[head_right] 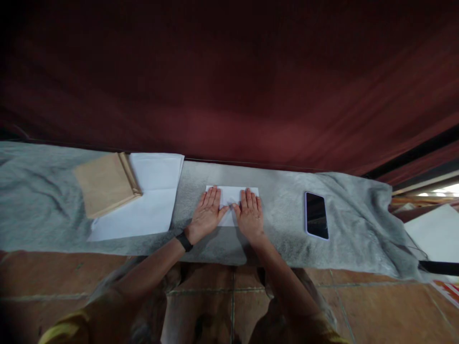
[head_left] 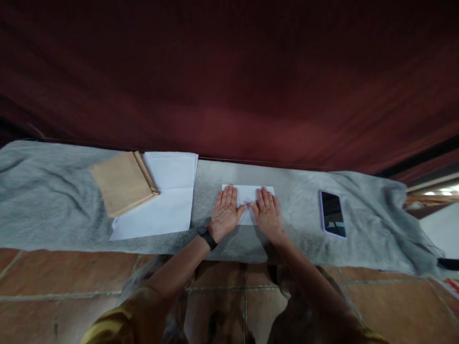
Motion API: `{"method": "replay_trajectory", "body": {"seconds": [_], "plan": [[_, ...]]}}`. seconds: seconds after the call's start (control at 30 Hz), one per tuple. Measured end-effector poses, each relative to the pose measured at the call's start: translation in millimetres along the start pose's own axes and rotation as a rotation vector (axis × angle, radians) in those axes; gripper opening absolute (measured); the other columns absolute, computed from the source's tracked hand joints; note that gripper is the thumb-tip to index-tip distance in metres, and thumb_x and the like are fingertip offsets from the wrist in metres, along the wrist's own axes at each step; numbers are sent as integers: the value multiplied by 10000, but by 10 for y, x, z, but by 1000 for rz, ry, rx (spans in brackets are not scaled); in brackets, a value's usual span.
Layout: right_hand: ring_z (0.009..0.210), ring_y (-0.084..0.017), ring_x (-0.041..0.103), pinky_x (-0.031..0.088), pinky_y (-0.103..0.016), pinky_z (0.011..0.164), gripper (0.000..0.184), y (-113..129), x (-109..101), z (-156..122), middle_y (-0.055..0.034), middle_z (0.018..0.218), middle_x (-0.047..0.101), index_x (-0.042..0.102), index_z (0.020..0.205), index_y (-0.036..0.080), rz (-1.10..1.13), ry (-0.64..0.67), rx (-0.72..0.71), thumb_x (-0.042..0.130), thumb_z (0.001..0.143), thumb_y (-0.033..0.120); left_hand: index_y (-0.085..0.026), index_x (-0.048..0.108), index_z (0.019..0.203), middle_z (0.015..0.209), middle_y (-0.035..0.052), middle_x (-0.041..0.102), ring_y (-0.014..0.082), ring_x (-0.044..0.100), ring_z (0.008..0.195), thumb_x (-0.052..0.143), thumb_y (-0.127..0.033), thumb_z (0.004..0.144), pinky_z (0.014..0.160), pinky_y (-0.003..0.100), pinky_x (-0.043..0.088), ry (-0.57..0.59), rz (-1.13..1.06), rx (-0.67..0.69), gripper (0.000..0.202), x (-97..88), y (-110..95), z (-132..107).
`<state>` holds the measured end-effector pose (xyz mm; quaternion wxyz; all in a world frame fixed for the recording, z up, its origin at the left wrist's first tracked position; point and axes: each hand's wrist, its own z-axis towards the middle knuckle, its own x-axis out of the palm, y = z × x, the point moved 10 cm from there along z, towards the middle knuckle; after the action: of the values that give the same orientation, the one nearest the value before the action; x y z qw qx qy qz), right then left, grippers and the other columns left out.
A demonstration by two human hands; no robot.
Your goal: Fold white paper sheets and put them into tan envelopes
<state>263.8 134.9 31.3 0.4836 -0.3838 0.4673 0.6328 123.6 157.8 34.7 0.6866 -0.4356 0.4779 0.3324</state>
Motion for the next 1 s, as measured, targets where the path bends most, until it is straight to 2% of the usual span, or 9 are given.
{"method": "replay_trajectory", "body": {"seconds": [0.23, 0.33, 0.47, 0.53, 0.6, 0.7, 0.8, 1.0], "plan": [[1509, -339, 366, 261, -540, 1236, 648, -135, -47, -44, -229, 1620, 390, 379, 1575, 47, -1, -51, 24, 318, 1082, 465, -59, 317, 1592, 1655, 225, 314, 330, 241, 1569, 411, -511, 1029, 1271, 525, 216, -47, 33, -64, 728, -75, 168, 10], [1502, -348, 374, 263, -549, 1234, 669, -211, -68, -65, -246, 1613, 392, 371, 1572, 26, 4, -58, 47, 331, 1078, 476, -38, 344, 1575, 1645, 240, 326, 342, 247, 1565, 415, -493, 1028, 1272, 538, 201, -47, 48, -102, 715, -101, 239, 14], [1502, -357, 372, 265, -566, 1233, 669, -345, -125, -66, -264, 1603, 399, 393, 1554, 8, 23, -76, 126, 330, 1075, 471, 15, 369, 1544, 1611, 277, 369, 361, 281, 1550, 377, -391, 1033, 1270, 570, 183, -82, 59, -151, 653, -176, 281, 47], [1510, -363, 358, 261, -575, 1233, 668, -365, -158, -43, -271, 1607, 386, 397, 1549, -2, 36, -82, 152, 329, 1074, 463, -14, 356, 1559, 1626, 251, 360, 349, 262, 1559, 377, -359, 1029, 1271, 574, 187, -123, 46, -135, 633, -224, 211, 72], [1525, -358, 332, 261, -572, 1236, 666, -297, -169, -2, -264, 1616, 375, 384, 1557, 0, 49, -71, 129, 311, 1077, 456, -52, 340, 1577, 1649, 213, 337, 322, 232, 1572, 373, -343, 1030, 1278, 556, 194, -134, 27, -68, 620, -220, 56, 97], [1550, -309, 293, 267, -525, 1248, 626, -74, -122, 66, -212, 1633, 377, 378, 1573, 41, 84, -19, 34, 248, 1090, 419, -48, 342, 1576, 1658, 192, 333, 299, 216, 1579, 352, -309, 1035, 1285, 529, 206, -70, 25, 58, 601, -105, -223, 114], [1555, -264, 286, 254, -485, 1263, 588, 127, -30, 109, -169, 1640, 386, 406, 1568, 80, 105, 45, -38, 215, 1096, 375, -35, 345, 1571, 1655, 182, 347, 295, 216, 1578, 343, -250, 1021, 1286, 532, 204, -9, 69, 152, 591, 21, -419, 108], [1547, -260, 301, 233, -493, 1266, 573, 239, 54, 126, -171, 1622, 416, 427, 1556, 76, 58, 89, -102, 216, 1103, 355, -38, 339, 1578, 1656, 185, 342, 286, 259, 1566, 349, -187, 993, 1287, 530, 205, 45, 174, 217, 604, 118, -495, 93]]}}
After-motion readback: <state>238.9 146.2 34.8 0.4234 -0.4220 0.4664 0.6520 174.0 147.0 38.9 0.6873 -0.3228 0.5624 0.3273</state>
